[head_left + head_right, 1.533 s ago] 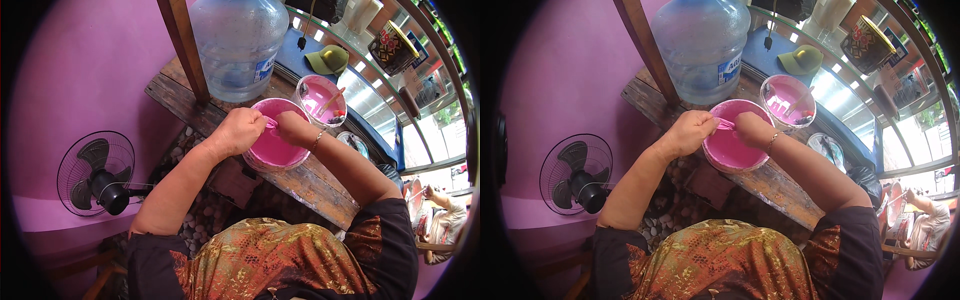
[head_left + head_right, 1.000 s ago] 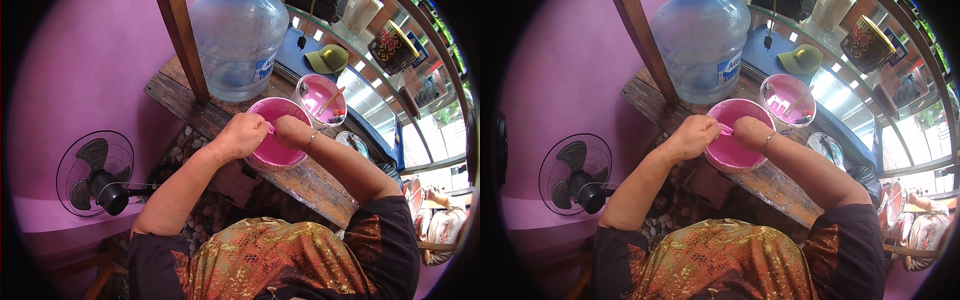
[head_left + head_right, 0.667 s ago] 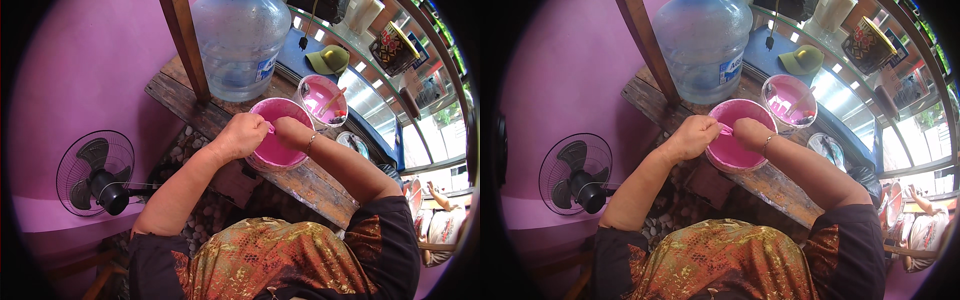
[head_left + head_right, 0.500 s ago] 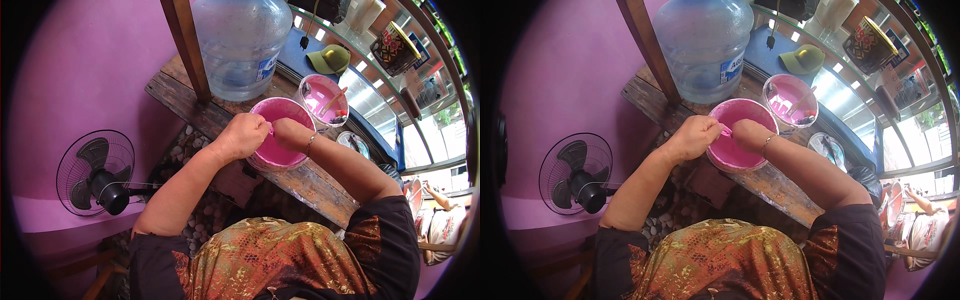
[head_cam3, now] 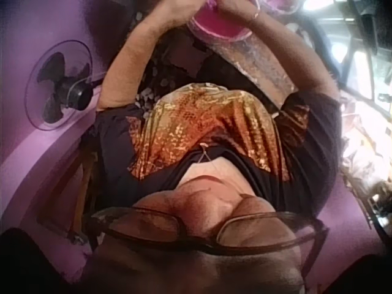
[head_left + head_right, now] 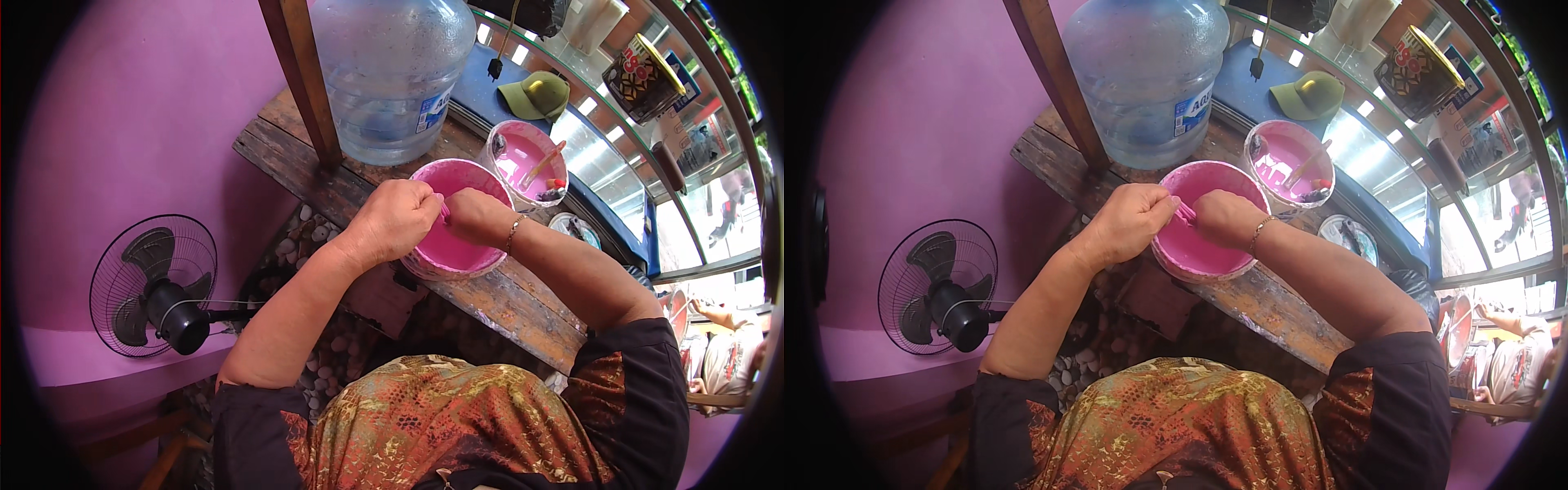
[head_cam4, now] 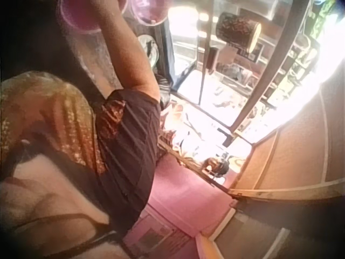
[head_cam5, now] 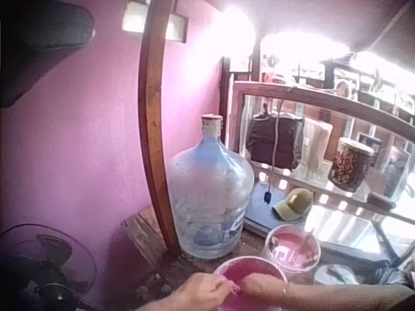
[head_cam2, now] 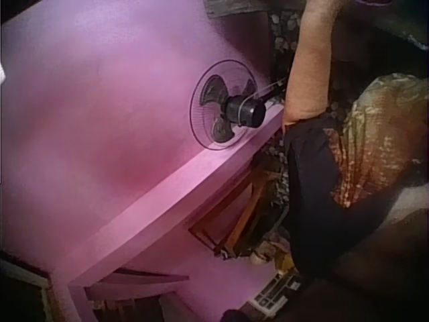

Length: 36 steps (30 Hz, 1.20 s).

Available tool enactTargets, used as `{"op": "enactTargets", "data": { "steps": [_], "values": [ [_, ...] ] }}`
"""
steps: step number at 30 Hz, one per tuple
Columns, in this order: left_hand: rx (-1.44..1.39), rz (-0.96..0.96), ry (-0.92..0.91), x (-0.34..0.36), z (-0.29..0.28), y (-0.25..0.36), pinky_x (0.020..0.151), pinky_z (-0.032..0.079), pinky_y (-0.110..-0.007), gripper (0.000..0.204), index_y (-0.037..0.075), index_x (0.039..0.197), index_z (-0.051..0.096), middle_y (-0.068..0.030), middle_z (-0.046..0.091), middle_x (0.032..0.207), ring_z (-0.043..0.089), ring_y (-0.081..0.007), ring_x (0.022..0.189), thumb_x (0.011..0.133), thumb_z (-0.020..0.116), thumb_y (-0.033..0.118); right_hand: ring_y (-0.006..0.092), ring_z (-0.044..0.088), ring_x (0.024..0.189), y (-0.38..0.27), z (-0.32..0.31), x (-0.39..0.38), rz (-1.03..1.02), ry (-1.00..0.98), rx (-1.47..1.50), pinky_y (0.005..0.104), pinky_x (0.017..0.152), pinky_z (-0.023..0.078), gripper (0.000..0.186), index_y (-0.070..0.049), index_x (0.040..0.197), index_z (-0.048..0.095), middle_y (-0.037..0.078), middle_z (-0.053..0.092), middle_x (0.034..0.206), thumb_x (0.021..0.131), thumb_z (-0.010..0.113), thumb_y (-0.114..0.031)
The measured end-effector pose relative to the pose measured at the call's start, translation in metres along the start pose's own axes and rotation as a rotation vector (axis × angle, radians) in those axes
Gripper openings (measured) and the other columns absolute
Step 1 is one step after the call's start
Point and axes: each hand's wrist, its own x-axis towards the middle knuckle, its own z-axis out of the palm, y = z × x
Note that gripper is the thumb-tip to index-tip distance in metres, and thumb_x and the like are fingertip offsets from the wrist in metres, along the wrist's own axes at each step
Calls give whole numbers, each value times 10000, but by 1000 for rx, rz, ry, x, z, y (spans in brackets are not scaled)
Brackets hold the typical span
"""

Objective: The person mixes pink paint inside two buckets using a palette knife and a brush. They also squeeze a plastic bag containing more pink pigment or paint into the buckets to mix it in.

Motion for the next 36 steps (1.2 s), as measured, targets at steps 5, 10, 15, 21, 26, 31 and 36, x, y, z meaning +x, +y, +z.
{"op": "enactTargets", "data": {
  "steps": [5,10,15,21,26,31,36],
  "values": [
    [-58,-26,58,-1,-5,-2,559,386,-319,349,-49,713,512,-61,426,589,390,-97,600,925,515,227,371,638,839,3,5,1,-81,63,30,449,755,504,243,0,820,682,222,654,841,809,569,-216],
    [14,-13,139,4,-3,-10,583,408,-341,367,-50,720,529,-119,485,608,422,-134,596,923,514,255,364,640,853,15,7,3,-131,32,6,446,761,501,269,-4,849,676,218,657,852,764,623,-253],
    [137,11,27,12,-1,-15,601,421,-361,360,-41,731,546,-154,504,622,444,-198,578,919,507,264,357,627,943,10,-24,-16,-169,96,87,450,805,481,595,-59,1108,601,184,651,1022,722,707,-499],
    [183,96,-50,11,14,-8,643,451,-423,294,-29,757,584,-220,570,701,569,-351,661,893,497,216,319,628,908,-16,-27,-31,-234,287,-87,439,772,491,386,-75,1005,623,132,645,990,795,626,-399],
    [280,242,-1,16,16,-6,659,459,-459,257,-23,757,597,-249,591,758,586,-422,740,875,496,182,322,627,842,-7,-12,-27,-291,464,-80,444,723,494,181,-71,885,633,121,651,903,799,551,-207],
    [126,220,61,17,18,-13,595,440,-431,279,-32,716,563,-238,559,687,554,-384,620,886,502,181,334,644,768,-12,-4,-17,-202,528,-100,445,682,502,143,-46,824,611,152,656,789,819,510,-146],
    [106,197,10,10,19,-13,571,427,-427,282,-36,714,548,-238,541,667,516,-368,575,891,495,177,330,655,737,-2,8,-10,-180,436,-98,449,644,504,155,-50,809,622,149,662,757,821,507,-152]
  ]
}}
